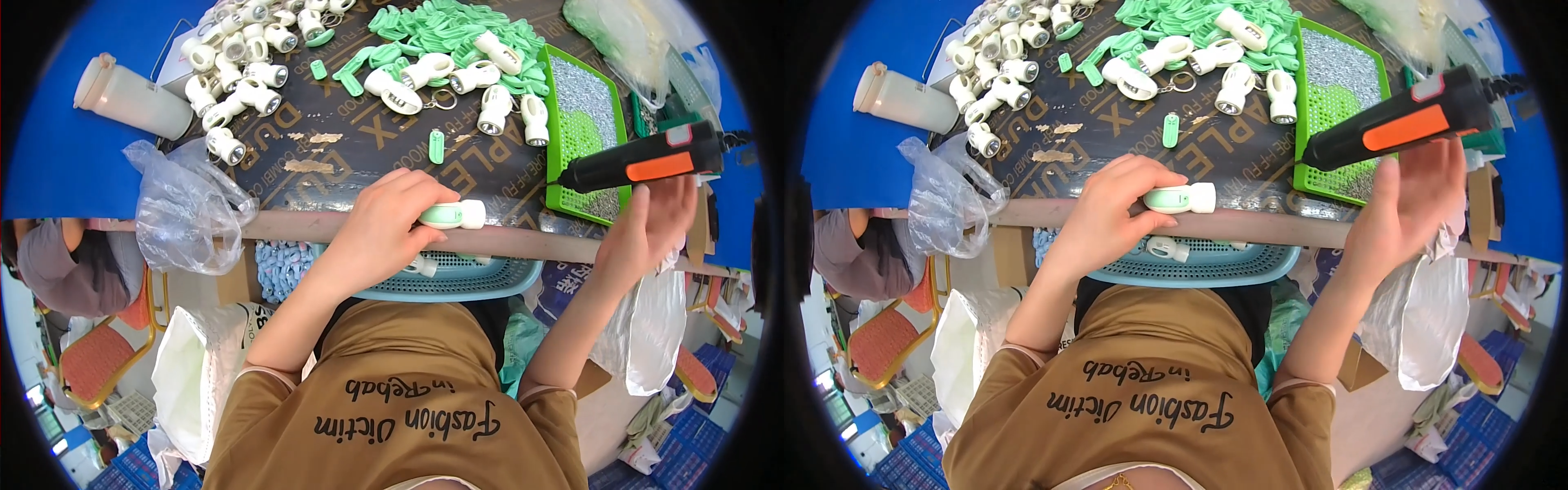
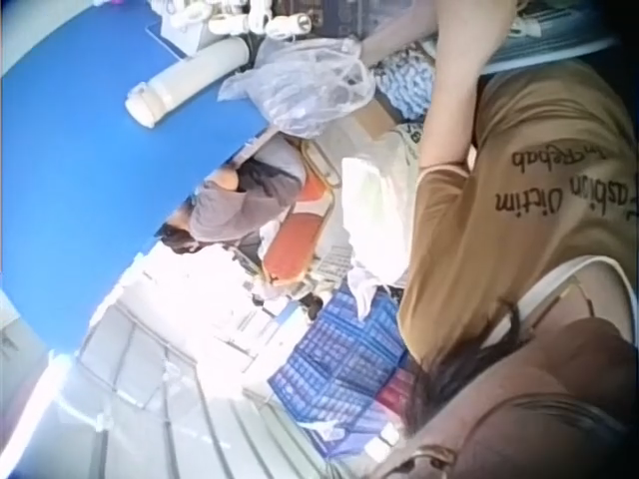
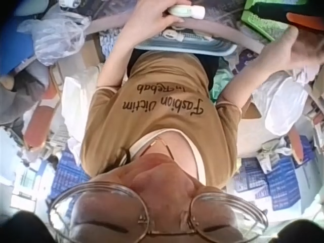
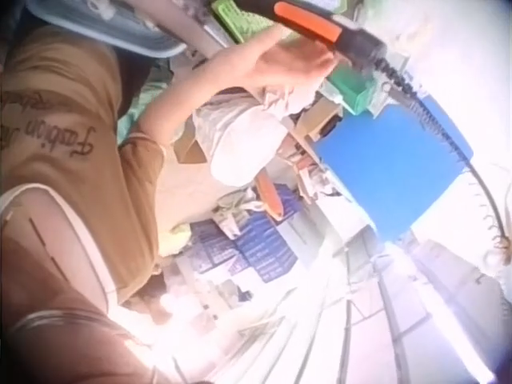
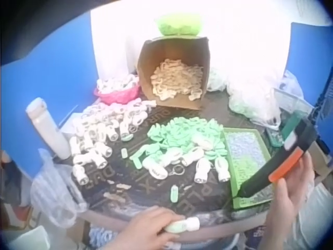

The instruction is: Assembling small plastic flashlights by inserting internal components, attaching lanyards, and using an electric screwdriver.

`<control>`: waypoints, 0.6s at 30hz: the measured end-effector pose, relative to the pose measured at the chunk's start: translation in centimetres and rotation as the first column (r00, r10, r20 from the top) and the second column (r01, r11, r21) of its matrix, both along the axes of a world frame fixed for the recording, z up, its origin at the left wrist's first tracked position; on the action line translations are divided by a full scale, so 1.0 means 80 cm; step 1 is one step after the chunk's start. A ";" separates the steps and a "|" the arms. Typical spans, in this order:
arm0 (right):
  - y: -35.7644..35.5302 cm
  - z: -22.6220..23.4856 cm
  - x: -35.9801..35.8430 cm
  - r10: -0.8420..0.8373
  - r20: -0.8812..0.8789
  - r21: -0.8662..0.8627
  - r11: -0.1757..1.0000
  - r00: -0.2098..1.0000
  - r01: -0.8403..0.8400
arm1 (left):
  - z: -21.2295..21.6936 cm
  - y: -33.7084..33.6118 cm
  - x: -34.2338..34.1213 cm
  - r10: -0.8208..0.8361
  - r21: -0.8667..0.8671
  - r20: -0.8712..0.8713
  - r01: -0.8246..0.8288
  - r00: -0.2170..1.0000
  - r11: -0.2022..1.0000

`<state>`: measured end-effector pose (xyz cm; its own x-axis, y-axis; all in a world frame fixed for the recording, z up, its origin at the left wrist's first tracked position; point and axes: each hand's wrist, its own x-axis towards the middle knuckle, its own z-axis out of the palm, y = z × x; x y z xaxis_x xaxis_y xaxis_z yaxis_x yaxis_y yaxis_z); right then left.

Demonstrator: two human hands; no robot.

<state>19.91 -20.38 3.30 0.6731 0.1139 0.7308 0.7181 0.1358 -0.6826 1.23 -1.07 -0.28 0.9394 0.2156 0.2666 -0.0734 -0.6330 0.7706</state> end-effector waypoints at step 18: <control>-0.023 0.031 0.003 0.658 -0.218 0.130 0.752 0.721 -0.646 | -0.008 -0.033 0.026 0.005 0.075 0.025 -0.007 1.000 0.997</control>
